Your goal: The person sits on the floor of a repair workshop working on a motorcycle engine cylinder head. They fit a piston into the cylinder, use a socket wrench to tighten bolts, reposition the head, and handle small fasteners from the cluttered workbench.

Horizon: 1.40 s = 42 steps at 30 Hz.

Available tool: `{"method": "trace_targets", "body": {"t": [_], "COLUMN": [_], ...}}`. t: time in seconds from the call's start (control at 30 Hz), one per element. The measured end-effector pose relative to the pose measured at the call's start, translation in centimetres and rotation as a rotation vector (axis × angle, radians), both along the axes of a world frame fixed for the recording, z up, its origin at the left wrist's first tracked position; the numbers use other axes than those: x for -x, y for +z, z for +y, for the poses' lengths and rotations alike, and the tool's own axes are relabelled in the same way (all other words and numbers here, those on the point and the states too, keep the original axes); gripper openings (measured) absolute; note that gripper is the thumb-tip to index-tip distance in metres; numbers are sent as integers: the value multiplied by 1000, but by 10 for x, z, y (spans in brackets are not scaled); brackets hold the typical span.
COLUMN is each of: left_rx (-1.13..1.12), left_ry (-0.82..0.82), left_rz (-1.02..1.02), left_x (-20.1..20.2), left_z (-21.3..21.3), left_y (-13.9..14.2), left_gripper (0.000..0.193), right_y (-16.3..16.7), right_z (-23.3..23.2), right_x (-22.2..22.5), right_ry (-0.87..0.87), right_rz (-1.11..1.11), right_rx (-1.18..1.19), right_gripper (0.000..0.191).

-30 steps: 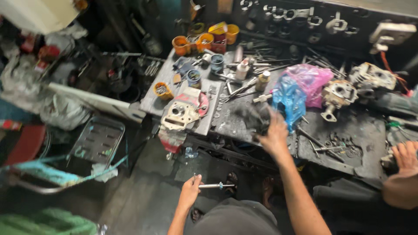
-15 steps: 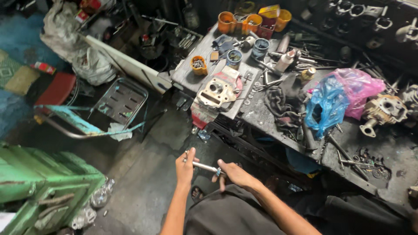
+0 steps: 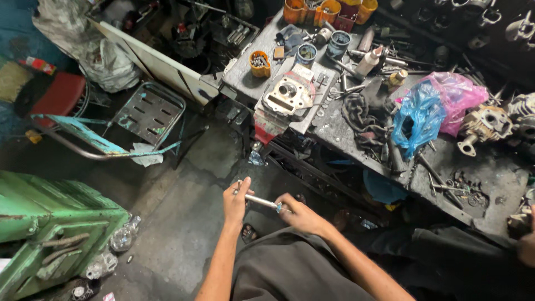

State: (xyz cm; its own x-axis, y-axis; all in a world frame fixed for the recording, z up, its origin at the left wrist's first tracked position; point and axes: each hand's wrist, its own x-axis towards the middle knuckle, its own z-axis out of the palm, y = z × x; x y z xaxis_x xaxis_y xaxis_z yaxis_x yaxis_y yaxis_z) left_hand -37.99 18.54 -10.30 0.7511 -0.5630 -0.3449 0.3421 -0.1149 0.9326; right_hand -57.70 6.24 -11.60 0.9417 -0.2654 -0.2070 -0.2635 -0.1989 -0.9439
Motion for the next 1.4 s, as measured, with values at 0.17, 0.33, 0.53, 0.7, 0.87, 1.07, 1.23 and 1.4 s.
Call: {"method": "trace_targets", "body": {"t": [0.17, 0.33, 0.53, 0.7, 0.87, 1.07, 1.23, 1.4], "left_rx": [35, 38, 10, -18, 200, 114, 207, 305], "left_ry": [-47, -53, -269, -484, -612, -729, -633, -707], "left_rz": [-6, -39, -164, -425, -876, -334, -244, -663], "left_x": [-2, -2, 19, 44, 57, 69, 63, 86], "left_z": [16, 34, 41, 23, -6, -67, -134, -219], "left_y": [6, 1, -1, 26, 50, 34, 30, 55], "left_gripper": [40, 39, 42, 22, 26, 34, 51, 56], "right_y": [-7, 28, 67, 70, 58, 31, 12, -4], "right_z": [24, 38, 56, 56, 36, -13, -76, -133], "right_x": [4, 10, 2, 8, 30, 57, 84, 79], "right_ry": [-215, -123, -111, -167, -188, -288, -406, -776], "right_rz": [-161, 109, -188, 68, 246, 601, 584, -264], "right_rx": [-321, -334, 489, 206, 333, 392, 390, -149], "right_gripper": [57, 41, 45, 32, 30, 29, 28, 31]}}
